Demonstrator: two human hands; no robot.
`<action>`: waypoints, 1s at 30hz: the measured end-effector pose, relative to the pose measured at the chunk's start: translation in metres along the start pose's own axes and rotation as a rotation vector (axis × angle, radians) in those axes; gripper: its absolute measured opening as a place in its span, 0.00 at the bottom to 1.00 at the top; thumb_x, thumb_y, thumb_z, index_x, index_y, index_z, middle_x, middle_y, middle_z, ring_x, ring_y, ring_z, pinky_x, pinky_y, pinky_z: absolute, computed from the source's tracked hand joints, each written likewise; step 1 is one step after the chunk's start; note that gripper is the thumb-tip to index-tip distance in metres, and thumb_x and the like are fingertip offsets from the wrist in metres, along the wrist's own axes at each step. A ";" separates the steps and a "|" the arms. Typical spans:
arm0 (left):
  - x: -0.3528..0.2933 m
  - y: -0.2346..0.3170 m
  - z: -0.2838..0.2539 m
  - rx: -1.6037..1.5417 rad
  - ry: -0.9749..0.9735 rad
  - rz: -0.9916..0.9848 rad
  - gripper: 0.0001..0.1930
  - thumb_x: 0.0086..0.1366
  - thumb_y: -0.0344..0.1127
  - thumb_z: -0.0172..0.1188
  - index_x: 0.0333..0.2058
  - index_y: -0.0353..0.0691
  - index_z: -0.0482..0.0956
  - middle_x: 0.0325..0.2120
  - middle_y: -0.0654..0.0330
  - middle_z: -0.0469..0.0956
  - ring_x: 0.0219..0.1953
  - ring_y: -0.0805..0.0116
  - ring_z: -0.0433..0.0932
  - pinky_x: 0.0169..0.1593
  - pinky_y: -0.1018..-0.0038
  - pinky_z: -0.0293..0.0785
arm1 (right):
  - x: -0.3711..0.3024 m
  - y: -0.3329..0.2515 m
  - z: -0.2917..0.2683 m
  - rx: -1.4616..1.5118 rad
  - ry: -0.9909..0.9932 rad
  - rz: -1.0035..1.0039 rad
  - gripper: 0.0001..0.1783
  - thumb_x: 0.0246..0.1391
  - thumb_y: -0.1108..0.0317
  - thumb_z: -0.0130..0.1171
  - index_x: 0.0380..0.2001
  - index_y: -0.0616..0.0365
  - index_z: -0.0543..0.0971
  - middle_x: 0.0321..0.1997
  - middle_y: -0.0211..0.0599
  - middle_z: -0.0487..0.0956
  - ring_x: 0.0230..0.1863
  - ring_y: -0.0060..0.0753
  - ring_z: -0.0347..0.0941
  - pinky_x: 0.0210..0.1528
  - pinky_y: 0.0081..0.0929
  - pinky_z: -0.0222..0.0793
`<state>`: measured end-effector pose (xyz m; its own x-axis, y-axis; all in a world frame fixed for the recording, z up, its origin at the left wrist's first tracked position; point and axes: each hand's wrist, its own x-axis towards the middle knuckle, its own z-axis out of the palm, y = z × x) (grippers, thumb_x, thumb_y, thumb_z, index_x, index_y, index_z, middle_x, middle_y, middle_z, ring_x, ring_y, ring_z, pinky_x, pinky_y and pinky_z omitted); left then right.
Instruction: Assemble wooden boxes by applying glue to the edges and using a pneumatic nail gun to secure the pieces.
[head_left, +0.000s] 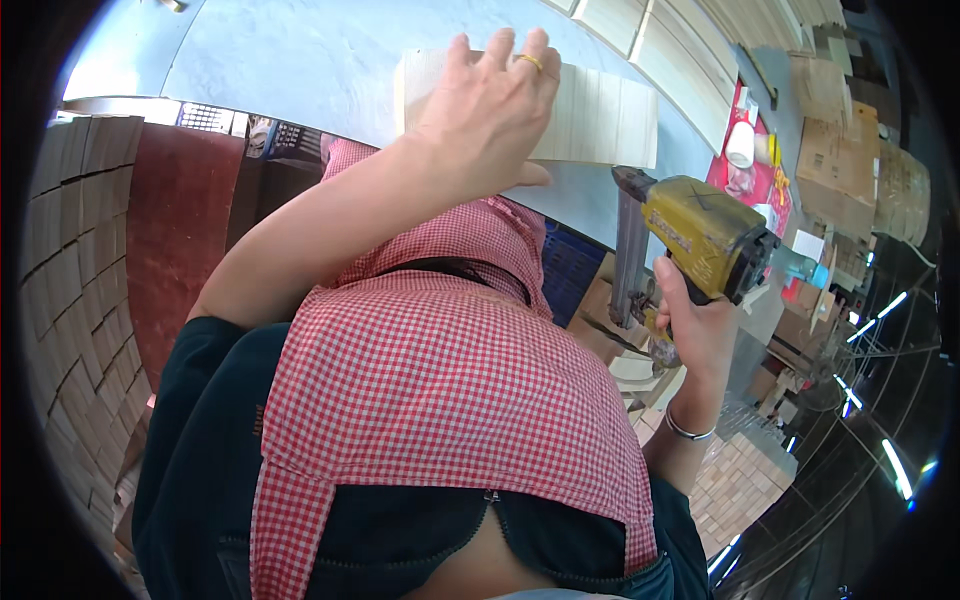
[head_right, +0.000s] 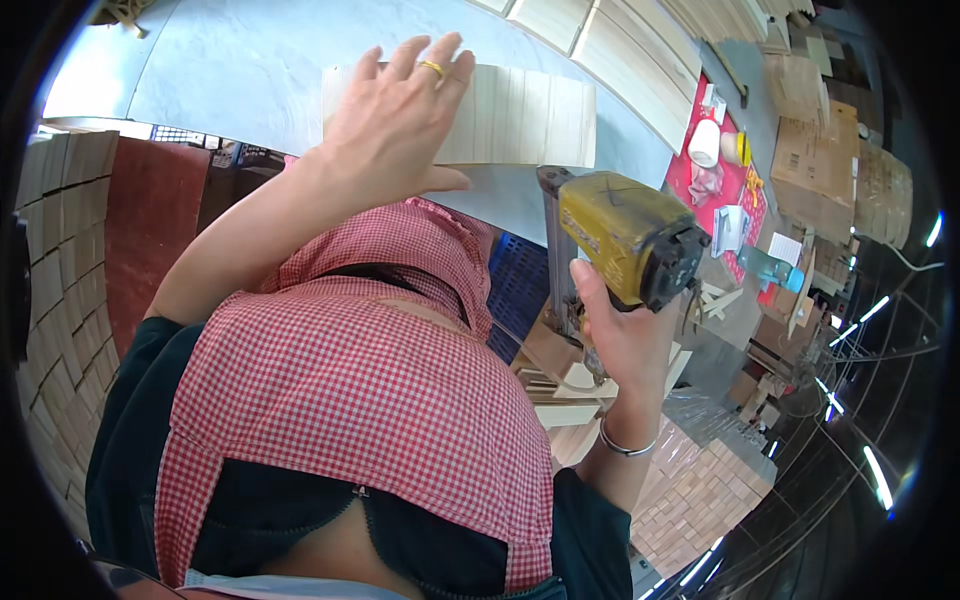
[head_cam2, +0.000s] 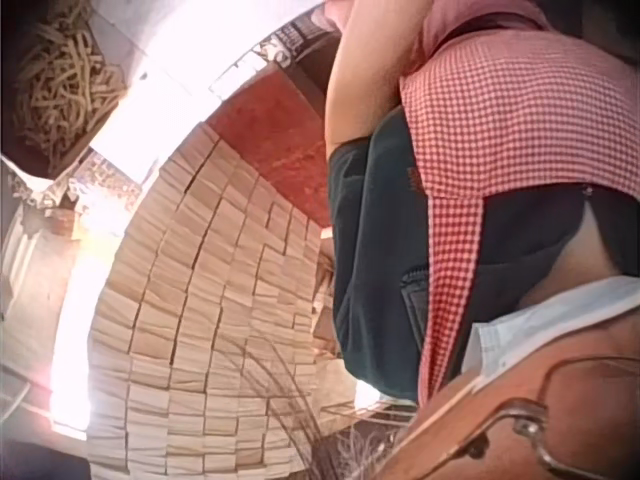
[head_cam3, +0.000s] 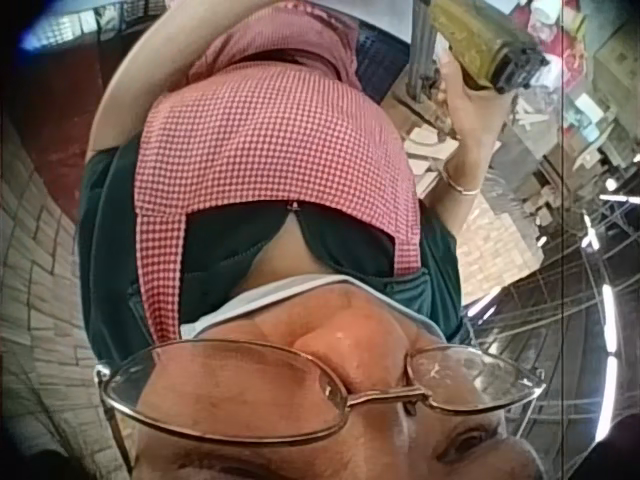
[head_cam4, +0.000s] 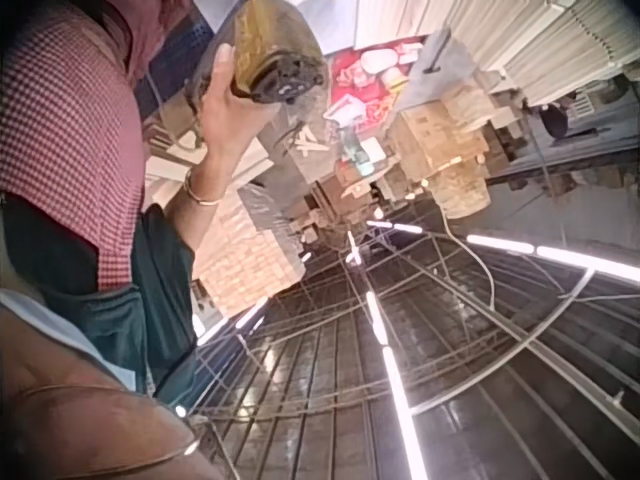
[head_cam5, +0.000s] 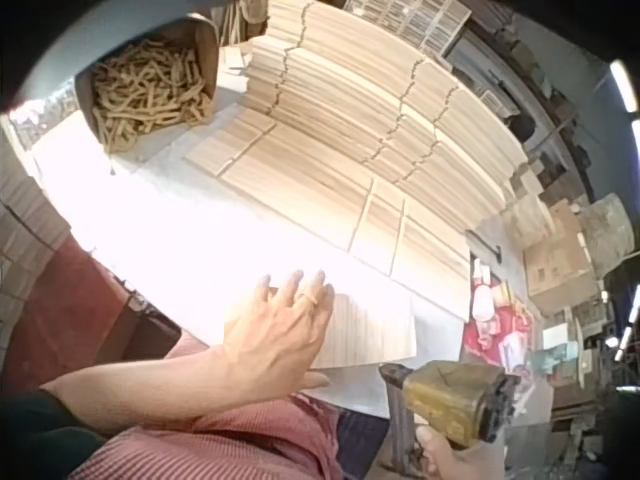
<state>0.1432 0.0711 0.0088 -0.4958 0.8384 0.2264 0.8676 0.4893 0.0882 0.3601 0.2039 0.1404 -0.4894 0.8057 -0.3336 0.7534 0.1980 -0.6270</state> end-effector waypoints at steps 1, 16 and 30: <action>-0.002 -0.001 0.002 0.013 0.049 -0.008 0.44 0.52 0.58 0.73 0.60 0.33 0.72 0.58 0.49 0.72 0.58 0.54 0.71 0.60 0.54 0.71 | 0.002 0.000 0.000 0.002 -0.039 -0.024 0.18 0.53 0.68 0.72 0.44 0.64 0.78 0.23 0.29 0.78 0.14 0.17 0.65 0.15 0.15 0.60; -0.003 -0.007 0.011 -0.140 0.144 -0.005 0.43 0.45 0.52 0.76 0.56 0.30 0.75 0.49 0.52 0.78 0.47 0.58 0.76 0.54 0.57 0.71 | 0.010 0.000 0.016 0.050 -0.090 0.101 0.17 0.55 0.67 0.71 0.42 0.66 0.78 0.23 0.30 0.78 0.14 0.18 0.66 0.16 0.15 0.62; -0.018 -0.018 0.001 -0.251 0.127 -0.061 0.55 0.45 0.57 0.77 0.69 0.41 0.61 0.63 0.51 0.69 0.65 0.49 0.65 0.71 0.49 0.56 | 0.001 -0.019 0.022 0.022 0.016 0.011 0.15 0.58 0.64 0.69 0.39 0.65 0.80 0.21 0.29 0.77 0.14 0.18 0.67 0.17 0.15 0.64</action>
<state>0.1366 0.0479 0.0019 -0.5528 0.7646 0.3312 0.8260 0.4502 0.3393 0.3358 0.1885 0.1370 -0.4742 0.8166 -0.3292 0.7488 0.1773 -0.6387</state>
